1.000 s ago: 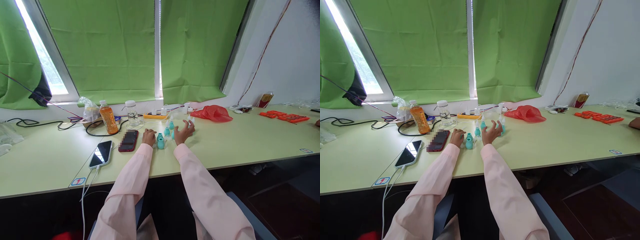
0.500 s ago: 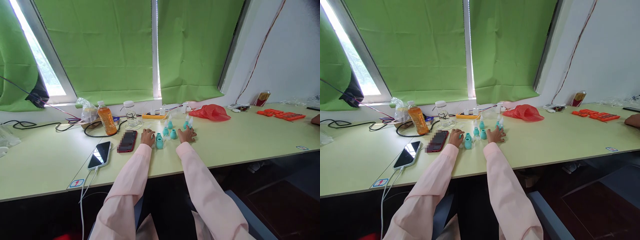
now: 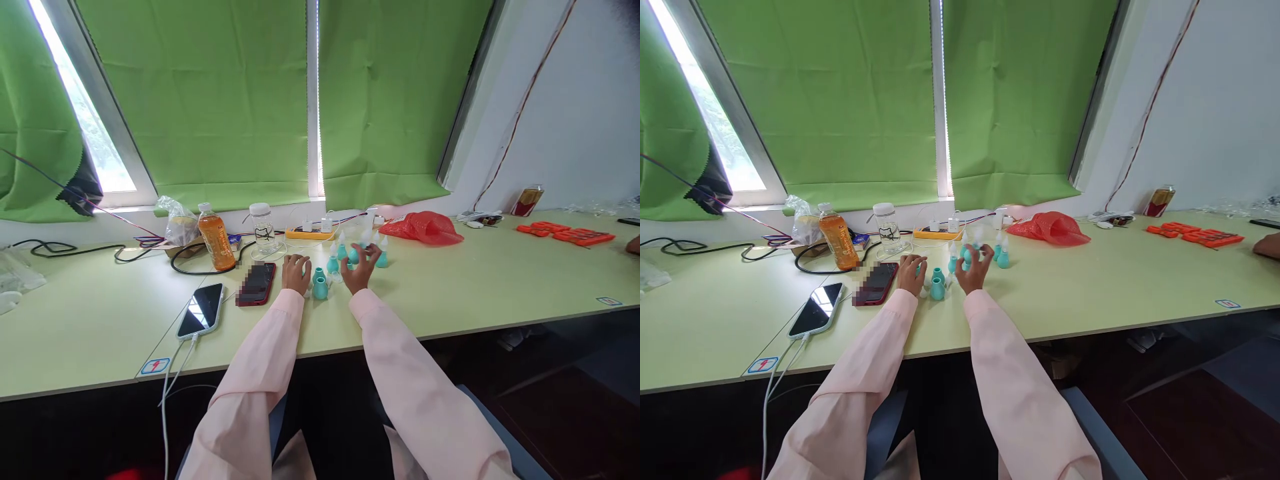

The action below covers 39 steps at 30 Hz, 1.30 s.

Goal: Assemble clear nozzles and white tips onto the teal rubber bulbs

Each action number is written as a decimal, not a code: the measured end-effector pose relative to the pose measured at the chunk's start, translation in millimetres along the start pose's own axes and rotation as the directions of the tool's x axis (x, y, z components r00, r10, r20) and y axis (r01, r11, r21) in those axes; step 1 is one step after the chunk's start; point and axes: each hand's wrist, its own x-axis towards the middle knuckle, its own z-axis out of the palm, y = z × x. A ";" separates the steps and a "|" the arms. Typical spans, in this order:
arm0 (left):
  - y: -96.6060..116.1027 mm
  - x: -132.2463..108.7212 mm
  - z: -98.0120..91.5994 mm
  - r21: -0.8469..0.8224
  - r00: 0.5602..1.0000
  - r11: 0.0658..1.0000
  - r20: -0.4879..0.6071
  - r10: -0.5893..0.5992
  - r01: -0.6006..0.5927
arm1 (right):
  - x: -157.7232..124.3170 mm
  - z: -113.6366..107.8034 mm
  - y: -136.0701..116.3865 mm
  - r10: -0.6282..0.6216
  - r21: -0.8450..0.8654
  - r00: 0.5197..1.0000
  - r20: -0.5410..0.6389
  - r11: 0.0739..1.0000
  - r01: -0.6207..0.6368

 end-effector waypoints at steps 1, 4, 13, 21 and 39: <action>1.2 0.0 -1.8 -0.031 1.000 1.000 -0.013 0.001 -0.002 | -3.2 1.4 -1.9 -0.081 0.050 0.996 0.044 0.996 0.078; 4.3 0.1 -7.3 -0.133 0.999 0.991 -0.042 -0.009 0.004 | -12.1 4.4 -7.9 -0.245 0.149 0.959 0.142 0.963 0.224; 7.2 3.7 -10.2 -0.441 0.975 0.877 -0.019 -0.222 0.191 | -28.6 4.5 -25.2 -0.496 0.296 0.823 0.277 0.859 0.417; 2.1 10.8 -1.7 -0.707 0.913 0.592 0.206 -0.352 0.388 | -32.2 6.0 -29.3 -0.508 0.293 0.812 0.289 0.854 0.430; -12.1 8.6 -9.6 -0.291 0.968 0.924 0.033 -0.249 0.248 | -26.9 11.3 -34.9 -0.117 0.308 0.967 0.228 0.951 0.042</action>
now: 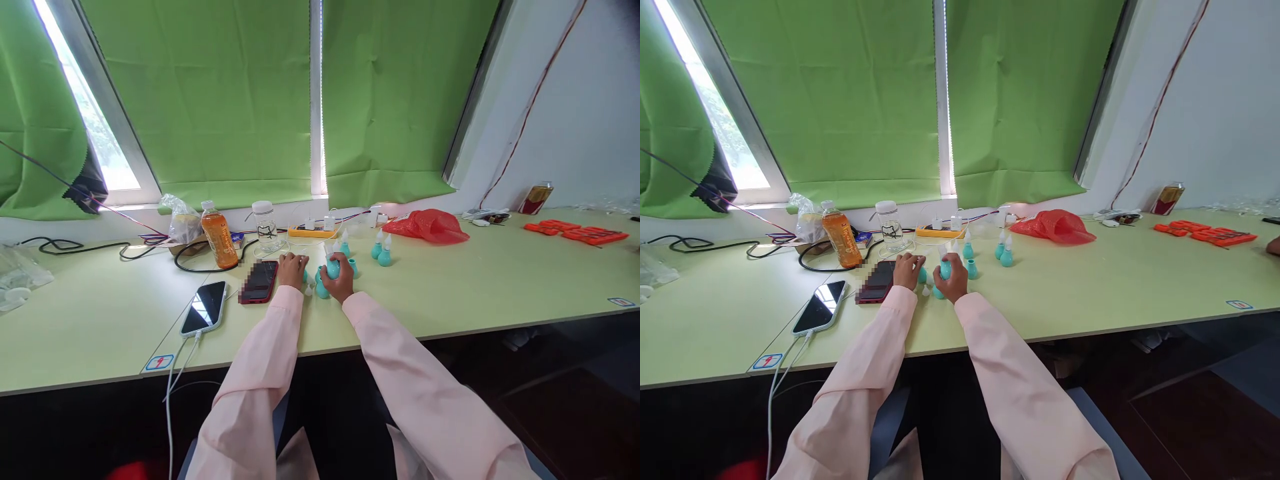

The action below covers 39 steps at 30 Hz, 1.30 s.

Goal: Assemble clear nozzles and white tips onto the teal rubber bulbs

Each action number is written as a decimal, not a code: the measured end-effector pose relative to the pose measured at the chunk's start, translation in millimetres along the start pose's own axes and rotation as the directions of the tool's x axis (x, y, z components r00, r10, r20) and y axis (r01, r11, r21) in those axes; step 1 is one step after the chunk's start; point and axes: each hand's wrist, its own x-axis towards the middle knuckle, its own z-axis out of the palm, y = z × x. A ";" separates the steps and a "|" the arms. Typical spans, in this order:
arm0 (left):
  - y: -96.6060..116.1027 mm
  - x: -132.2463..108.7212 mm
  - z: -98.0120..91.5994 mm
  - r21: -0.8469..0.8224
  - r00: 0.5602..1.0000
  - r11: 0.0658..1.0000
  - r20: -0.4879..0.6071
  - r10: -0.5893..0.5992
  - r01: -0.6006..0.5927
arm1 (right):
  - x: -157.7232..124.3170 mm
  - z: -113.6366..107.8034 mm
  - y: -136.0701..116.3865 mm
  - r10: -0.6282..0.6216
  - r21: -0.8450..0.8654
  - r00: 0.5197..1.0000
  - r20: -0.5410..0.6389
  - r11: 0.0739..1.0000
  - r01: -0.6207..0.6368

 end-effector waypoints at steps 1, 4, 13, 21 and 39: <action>-0.9 -1.2 2.2 0.043 0.999 0.999 0.027 0.030 -0.031 | 0.0 0.2 -0.5 0.027 0.019 1.000 0.000 0.999 -0.027; -3.8 -3.6 7.8 0.137 0.988 0.984 0.122 0.098 -0.115 | -0.3 0.1 -2.7 0.094 0.081 0.995 0.021 0.992 -0.096; -8.6 -6.4 12.7 0.181 0.954 0.960 0.247 0.168 -0.215 | 3.8 -0.8 -2.8 0.298 0.291 0.951 0.085 0.905 -0.310; 2.5 -3.6 8.7 -0.019 0.992 0.996 0.085 0.089 -0.088 | 14.4 -1.7 3.3 0.456 0.517 0.867 0.203 0.702 -0.490; 11.1 -5.6 7.9 -0.161 0.990 0.979 0.050 0.132 -0.122 | 17.9 -6.9 0.6 0.498 0.677 0.699 0.514 0.266 -0.687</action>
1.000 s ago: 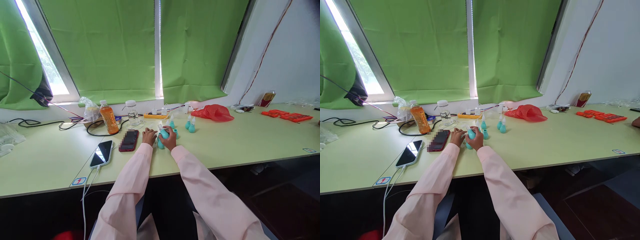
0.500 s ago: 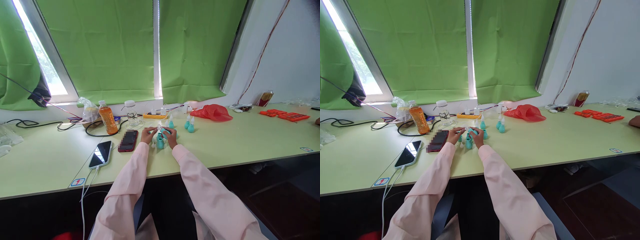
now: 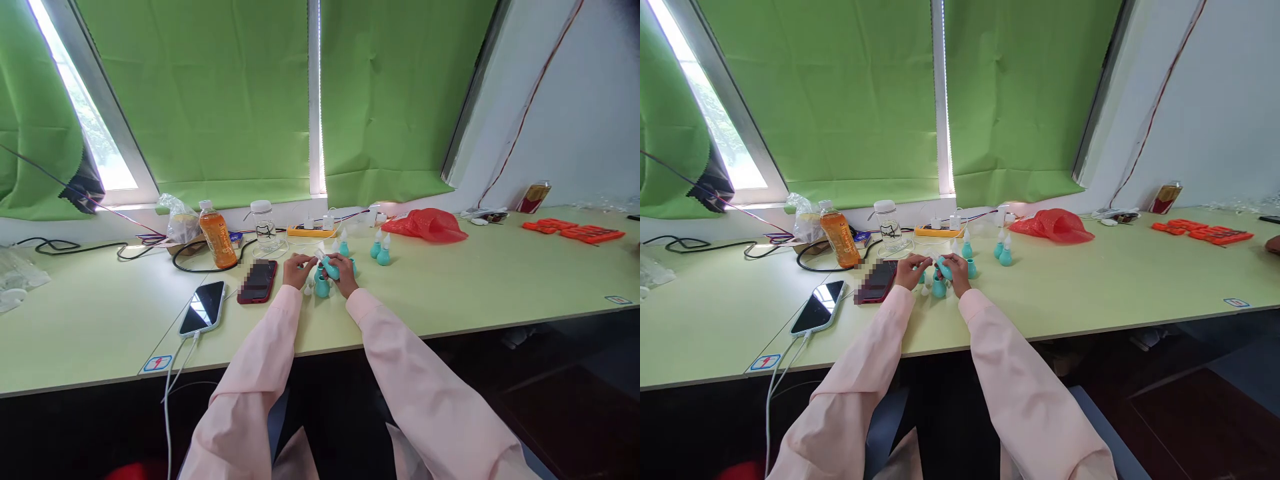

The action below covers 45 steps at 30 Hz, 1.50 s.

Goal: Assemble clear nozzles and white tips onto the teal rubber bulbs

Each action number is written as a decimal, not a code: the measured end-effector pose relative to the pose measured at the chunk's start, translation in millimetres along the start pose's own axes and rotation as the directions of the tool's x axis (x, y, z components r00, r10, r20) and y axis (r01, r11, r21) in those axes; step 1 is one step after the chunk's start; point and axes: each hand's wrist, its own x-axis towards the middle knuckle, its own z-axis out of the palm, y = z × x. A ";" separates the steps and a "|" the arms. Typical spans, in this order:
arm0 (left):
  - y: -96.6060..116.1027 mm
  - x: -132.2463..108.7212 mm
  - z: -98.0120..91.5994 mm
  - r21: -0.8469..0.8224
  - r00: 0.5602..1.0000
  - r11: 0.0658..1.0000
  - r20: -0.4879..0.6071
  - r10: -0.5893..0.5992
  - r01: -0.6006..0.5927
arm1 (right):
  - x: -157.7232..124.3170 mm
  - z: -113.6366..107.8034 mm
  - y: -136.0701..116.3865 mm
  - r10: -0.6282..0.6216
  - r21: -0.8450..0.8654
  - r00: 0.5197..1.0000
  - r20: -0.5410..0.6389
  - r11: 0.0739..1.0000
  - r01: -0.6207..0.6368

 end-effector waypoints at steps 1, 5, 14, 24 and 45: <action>0.7 -1.4 1.9 0.034 0.999 0.999 -0.031 0.020 -0.019 | 0.4 0.3 1.2 -0.006 0.004 1.000 -0.009 1.000 0.006; 1.0 -7.9 10.8 0.149 0.987 0.985 -0.118 0.110 -0.092 | 1.8 1.1 5.8 -0.020 0.016 0.999 -0.031 1.000 0.021; -0.4 -10.2 12.6 0.260 0.963 0.945 -0.124 0.238 -0.200 | 2.6 -0.9 6.0 0.001 0.043 1.000 -0.010 0.999 0.000; 5.2 -11.9 13.4 0.307 0.975 0.932 -0.052 0.216 -0.190 | 0.6 -1.1 2.1 0.024 0.074 1.000 -0.003 0.997 -0.024; 17.0 -8.4 9.0 0.104 0.987 0.984 -0.056 0.150 -0.144 | 8.3 -10.5 -1.7 0.286 0.243 0.943 0.172 0.915 -0.322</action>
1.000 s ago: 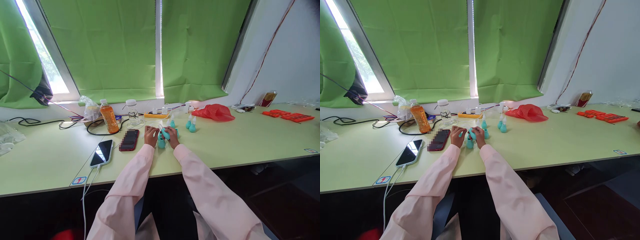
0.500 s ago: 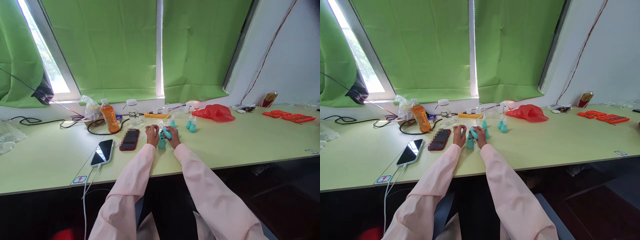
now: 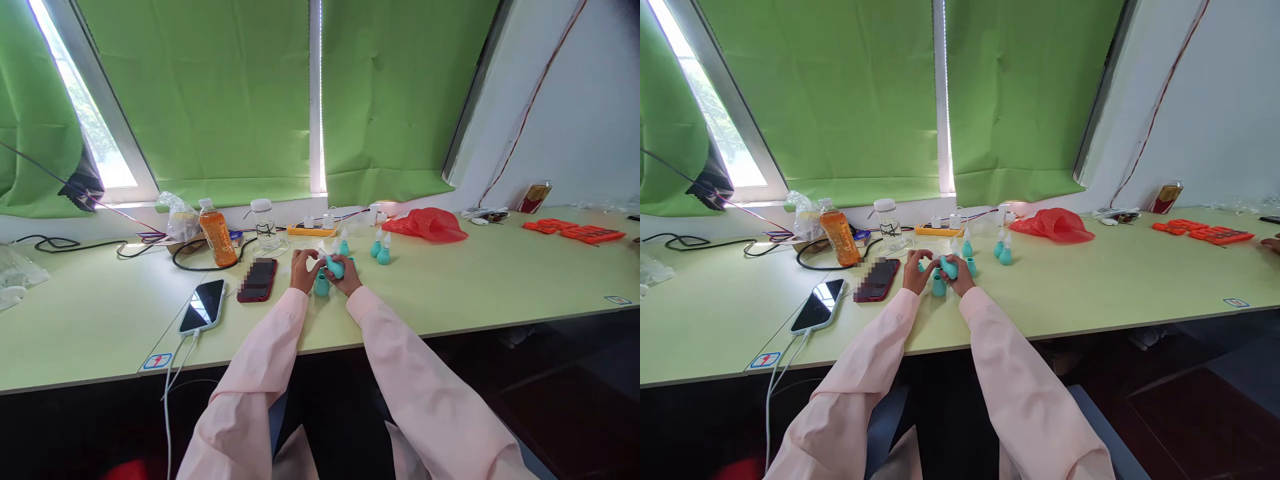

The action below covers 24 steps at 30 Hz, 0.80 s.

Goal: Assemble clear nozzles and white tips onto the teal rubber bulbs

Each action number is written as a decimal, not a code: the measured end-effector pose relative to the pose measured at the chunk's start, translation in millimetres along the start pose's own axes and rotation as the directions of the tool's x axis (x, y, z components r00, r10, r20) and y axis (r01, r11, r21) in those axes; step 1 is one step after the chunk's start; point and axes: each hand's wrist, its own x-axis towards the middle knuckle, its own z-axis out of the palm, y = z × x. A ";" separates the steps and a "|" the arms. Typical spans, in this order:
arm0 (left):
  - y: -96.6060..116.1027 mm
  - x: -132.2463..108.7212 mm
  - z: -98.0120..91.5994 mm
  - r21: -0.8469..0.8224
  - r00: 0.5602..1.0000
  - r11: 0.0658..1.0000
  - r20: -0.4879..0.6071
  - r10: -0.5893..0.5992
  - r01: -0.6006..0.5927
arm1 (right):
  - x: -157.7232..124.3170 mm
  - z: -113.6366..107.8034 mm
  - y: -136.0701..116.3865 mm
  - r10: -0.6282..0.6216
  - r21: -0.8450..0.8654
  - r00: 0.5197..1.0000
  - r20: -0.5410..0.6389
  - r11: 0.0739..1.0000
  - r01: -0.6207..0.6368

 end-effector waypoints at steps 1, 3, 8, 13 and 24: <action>-0.7 0.3 0.2 -0.017 1.000 1.000 -0.023 0.001 -0.001 | -0.1 0.3 0.1 0.008 0.000 1.000 0.007 1.000 -0.008; -2.7 0.8 0.9 -0.056 0.999 0.998 -0.052 0.000 -0.003 | -0.1 0.5 0.2 0.015 -0.001 1.000 0.013 1.000 -0.015; -7.3 0.3 4.0 -0.149 0.995 0.989 -0.092 -0.031 0.017 | -0.6 0.1 0.4 -0.006 -0.006 1.000 -0.014 1.000 0.006; -11.2 0.8 9.2 -0.258 0.987 0.961 -0.098 -0.126 0.098 | -1.2 2.3 1.5 -0.039 0.001 0.999 -0.038 0.999 0.040; -23.7 9.8 -4.5 -0.191 0.975 0.970 -0.132 -0.180 0.153 | 2.7 -8.9 -4.0 -0.109 0.095 0.979 -0.175 0.987 0.127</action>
